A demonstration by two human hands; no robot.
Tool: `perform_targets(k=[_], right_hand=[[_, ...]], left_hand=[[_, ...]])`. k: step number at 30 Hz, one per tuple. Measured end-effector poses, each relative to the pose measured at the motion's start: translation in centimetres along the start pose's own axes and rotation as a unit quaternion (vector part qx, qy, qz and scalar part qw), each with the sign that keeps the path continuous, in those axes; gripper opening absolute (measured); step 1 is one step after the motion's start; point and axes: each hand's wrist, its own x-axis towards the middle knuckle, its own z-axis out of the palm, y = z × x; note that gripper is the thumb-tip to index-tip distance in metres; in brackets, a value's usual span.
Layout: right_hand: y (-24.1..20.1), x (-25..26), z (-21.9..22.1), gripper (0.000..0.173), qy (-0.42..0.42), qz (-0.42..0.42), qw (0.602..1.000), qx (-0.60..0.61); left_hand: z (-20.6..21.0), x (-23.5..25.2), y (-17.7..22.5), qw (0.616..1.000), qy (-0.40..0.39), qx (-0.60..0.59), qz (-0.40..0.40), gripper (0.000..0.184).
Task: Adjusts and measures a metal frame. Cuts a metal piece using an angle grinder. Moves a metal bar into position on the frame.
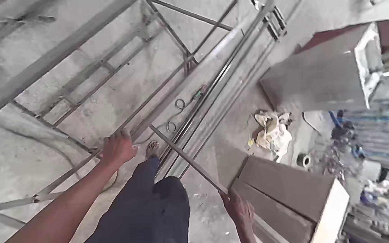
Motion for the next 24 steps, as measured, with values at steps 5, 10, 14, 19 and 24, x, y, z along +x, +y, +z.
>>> perform_targets(k=[5, 10, 14, 19, 24], right_hand=[[-7.0, 13.3, -9.8, 0.061, -0.012, -0.128, 0.988, -0.090], [-11.5, 23.1, -16.0, 0.062, 0.008, -0.231, 0.950, -0.212], [-15.7, 31.3, -20.3, 0.058, 0.019, -0.316, 0.909, -0.271], [-27.6, 37.2, -18.9, 0.056, -0.015, -0.422, 0.830, -0.365], [-36.4, 43.5, -10.3, 0.053, -0.046, -0.490, 0.773, -0.400]], left_hand=[[1.2, 2.9, 1.2, 0.976, -0.098, -0.157, -0.112, 0.051], [1.2, 3.2, 1.2, 0.967, -0.121, -0.162, -0.154, 0.033], [1.4, 3.7, 1.7, 0.954, -0.101, -0.186, -0.212, 0.029], [2.3, 3.7, 2.7, 0.946, -0.066, -0.177, -0.263, 0.024], [4.0, 3.7, 3.3, 0.950, -0.001, -0.147, -0.274, 0.015]])
